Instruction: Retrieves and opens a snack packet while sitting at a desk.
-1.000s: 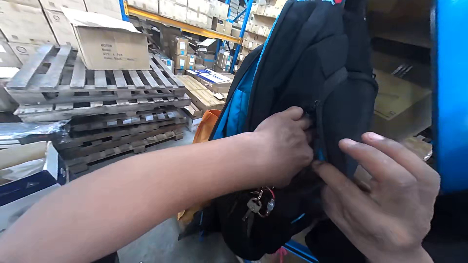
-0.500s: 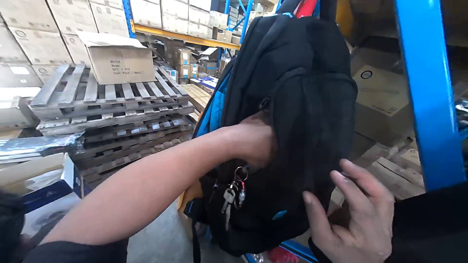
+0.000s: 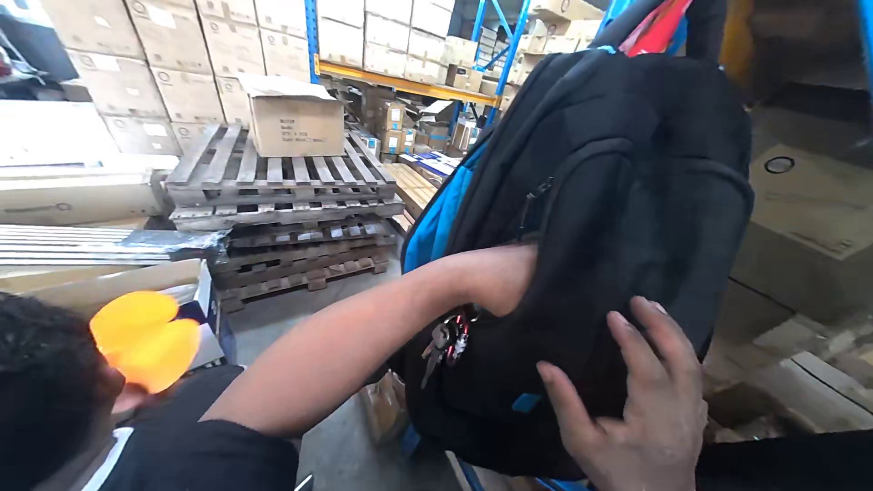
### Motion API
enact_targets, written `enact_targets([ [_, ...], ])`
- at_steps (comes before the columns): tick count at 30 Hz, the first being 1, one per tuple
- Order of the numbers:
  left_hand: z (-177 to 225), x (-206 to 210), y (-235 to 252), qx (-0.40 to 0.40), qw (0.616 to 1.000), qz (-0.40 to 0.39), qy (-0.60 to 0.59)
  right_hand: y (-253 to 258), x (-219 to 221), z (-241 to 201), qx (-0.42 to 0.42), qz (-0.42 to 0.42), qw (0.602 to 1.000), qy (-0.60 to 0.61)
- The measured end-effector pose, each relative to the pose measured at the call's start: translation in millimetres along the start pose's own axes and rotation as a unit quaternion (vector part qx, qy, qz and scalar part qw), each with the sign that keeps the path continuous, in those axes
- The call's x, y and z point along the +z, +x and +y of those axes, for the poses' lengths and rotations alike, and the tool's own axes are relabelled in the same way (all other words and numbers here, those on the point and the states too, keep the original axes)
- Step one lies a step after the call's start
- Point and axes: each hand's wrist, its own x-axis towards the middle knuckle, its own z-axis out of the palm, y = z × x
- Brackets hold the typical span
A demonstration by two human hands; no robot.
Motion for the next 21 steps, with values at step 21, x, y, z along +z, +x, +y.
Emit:
enact_targets([
  [21,-32.8,28.1,-45.4,0.042,0.528,0.704,-0.473,-5.6,3.3,18.6,0.049,-0.007,0.999,0.002],
])
